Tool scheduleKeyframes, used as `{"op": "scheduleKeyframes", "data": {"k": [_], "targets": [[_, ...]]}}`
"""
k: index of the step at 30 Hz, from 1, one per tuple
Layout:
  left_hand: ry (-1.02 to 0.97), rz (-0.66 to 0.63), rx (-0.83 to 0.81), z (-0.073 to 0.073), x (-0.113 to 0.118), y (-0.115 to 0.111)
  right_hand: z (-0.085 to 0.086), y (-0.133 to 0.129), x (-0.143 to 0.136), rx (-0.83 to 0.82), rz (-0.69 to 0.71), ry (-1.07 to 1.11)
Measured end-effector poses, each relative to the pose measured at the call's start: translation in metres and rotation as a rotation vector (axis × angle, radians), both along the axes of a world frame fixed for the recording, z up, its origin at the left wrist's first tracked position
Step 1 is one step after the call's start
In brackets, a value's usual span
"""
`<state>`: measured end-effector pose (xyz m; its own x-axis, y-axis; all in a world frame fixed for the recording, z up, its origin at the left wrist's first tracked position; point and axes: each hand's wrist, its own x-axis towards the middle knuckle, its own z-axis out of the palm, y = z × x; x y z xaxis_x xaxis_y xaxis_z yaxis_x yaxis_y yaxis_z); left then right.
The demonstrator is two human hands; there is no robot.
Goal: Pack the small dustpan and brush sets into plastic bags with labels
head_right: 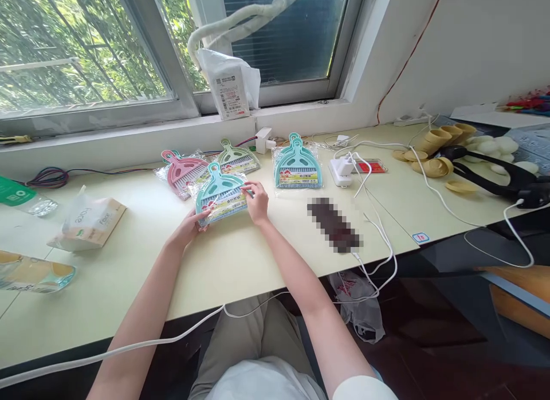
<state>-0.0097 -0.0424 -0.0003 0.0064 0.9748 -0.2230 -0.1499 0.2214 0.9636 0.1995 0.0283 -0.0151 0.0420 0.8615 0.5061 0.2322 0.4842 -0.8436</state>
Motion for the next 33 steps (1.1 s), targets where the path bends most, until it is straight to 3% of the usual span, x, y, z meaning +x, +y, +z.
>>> {"op": "scheduleKeyframes", "data": {"k": [6,13,17,23,27,33], "targets": [[-0.025,-0.01,0.034,0.002,0.007,0.0,0.002,0.005,0.004,-0.085,0.111,0.045],[0.036,0.14,-0.037,0.006,0.004,0.003,0.012,0.01,0.016,-0.196,0.632,0.025],[0.033,0.134,-0.06,0.006,0.002,0.004,0.02,0.009,0.028,-0.204,0.748,-0.05],[-0.022,0.217,-0.109,0.006,0.0,0.009,0.023,0.009,0.031,-0.183,0.735,-0.11],[-0.053,0.215,-0.098,0.005,-0.002,0.011,0.015,0.013,0.023,-0.118,0.528,-0.142],[0.063,0.045,-0.081,0.01,0.003,0.009,0.006,0.012,0.01,-0.124,0.247,-0.139]]}}
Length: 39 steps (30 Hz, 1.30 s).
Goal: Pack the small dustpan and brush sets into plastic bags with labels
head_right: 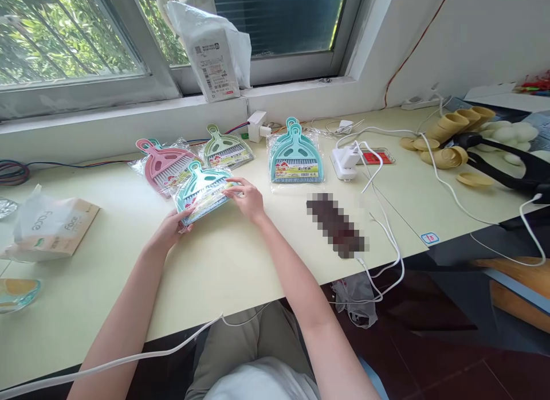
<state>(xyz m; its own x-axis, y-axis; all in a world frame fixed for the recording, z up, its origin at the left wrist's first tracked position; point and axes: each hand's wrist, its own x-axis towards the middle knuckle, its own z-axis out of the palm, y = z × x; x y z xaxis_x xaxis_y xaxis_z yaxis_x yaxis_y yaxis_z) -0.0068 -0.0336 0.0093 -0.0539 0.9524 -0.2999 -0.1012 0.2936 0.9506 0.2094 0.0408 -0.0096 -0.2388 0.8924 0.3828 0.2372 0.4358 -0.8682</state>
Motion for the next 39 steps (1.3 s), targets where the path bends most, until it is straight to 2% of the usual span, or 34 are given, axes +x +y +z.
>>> {"op": "scheduleKeyframes", "data": {"k": [3,7,13,16,19,22,25,27,30,33,35,39], "targets": [[0.072,-0.086,0.021,0.003,0.005,-0.003,-0.002,-0.003,-0.005,-0.019,-0.104,0.016],[0.136,-0.128,0.042,0.002,0.012,-0.007,-0.004,-0.002,-0.006,-0.003,-0.154,0.06],[0.107,-0.099,0.046,-0.004,0.02,-0.009,-0.01,0.008,0.001,-0.069,-0.127,0.164],[0.097,-0.092,0.054,-0.005,0.019,-0.007,-0.014,0.012,0.001,-0.2,-0.15,0.199],[0.034,-0.046,0.176,-0.004,0.022,-0.008,-0.02,0.016,0.0,-0.321,-0.146,0.231],[0.019,-0.051,0.368,-0.003,0.029,-0.011,-0.024,0.019,0.001,-0.299,-0.194,0.31],[0.174,-0.086,0.486,-0.003,0.038,-0.015,-0.025,0.019,0.002,-0.266,-0.231,0.39],[0.318,-0.035,0.501,-0.004,0.043,-0.016,-0.023,0.017,0.002,-0.254,-0.235,0.424],[0.372,0.155,0.485,-0.006,0.049,-0.016,-0.017,0.01,-0.001,-0.242,-0.201,0.426],[0.213,0.329,0.423,-0.009,0.049,-0.014,-0.009,0.002,-0.003,-0.206,-0.152,0.391],[0.126,0.352,0.344,-0.01,0.043,-0.011,-0.004,-0.001,-0.001,-0.193,-0.086,0.353],[0.136,0.27,0.29,-0.008,0.035,-0.007,0.004,0.002,0.019,-0.263,0.075,0.222]]}}
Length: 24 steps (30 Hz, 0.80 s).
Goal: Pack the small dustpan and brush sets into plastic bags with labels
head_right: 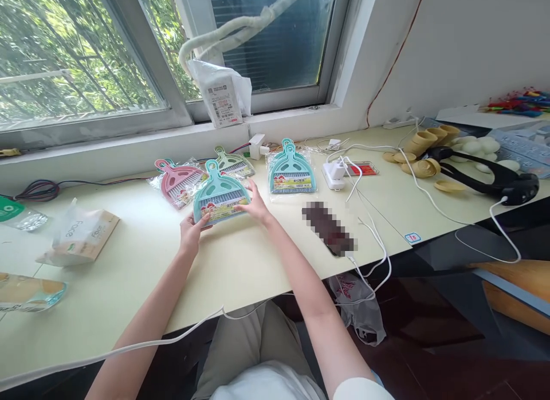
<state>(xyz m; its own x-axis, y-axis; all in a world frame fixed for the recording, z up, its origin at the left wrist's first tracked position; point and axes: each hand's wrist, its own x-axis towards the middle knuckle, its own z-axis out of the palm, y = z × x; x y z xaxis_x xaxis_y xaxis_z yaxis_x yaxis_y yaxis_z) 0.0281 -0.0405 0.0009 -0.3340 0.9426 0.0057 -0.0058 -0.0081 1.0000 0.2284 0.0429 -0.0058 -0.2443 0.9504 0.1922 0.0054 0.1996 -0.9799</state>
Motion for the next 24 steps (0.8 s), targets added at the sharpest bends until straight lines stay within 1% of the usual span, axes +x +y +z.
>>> {"op": "scheduleKeyframes", "data": {"k": [2,3,5,7,8,10,11,13,16,19,21,24], "targets": [[0.004,-0.059,0.008,0.0,0.007,0.001,0.004,0.004,0.021,-0.007,0.065,-0.045],[0.004,-0.108,0.012,-0.001,0.015,0.002,0.006,0.007,0.036,0.006,0.09,-0.059],[0.031,-0.226,0.02,-0.005,0.04,0.005,0.01,0.013,0.07,0.059,0.117,-0.086],[0.123,-0.319,0.026,-0.01,0.072,0.009,0.011,0.019,0.108,0.088,0.103,-0.147],[0.202,-0.342,0.04,-0.012,0.09,0.012,0.01,0.023,0.127,0.085,0.08,-0.194],[0.427,-0.35,0.082,-0.015,0.123,0.021,0.007,0.029,0.162,0.084,-0.017,-0.28],[0.52,-0.349,0.104,-0.015,0.137,0.027,0.005,0.032,0.177,0.09,-0.08,-0.316],[0.624,-0.364,0.134,-0.017,0.159,0.042,-0.001,0.038,0.199,0.111,-0.21,-0.391],[0.693,-0.337,0.214,-0.021,0.175,0.068,-0.007,0.047,0.213,0.163,-0.38,-0.518],[0.801,-0.225,0.245,-0.026,0.18,0.09,-0.011,0.054,0.211,0.212,-0.502,-0.647],[0.855,-0.171,0.236,-0.028,0.183,0.099,-0.013,0.058,0.208,0.234,-0.541,-0.71],[0.858,-0.143,0.234,-0.032,0.192,0.106,-0.015,0.061,0.207,0.264,-0.614,-0.8]]}}
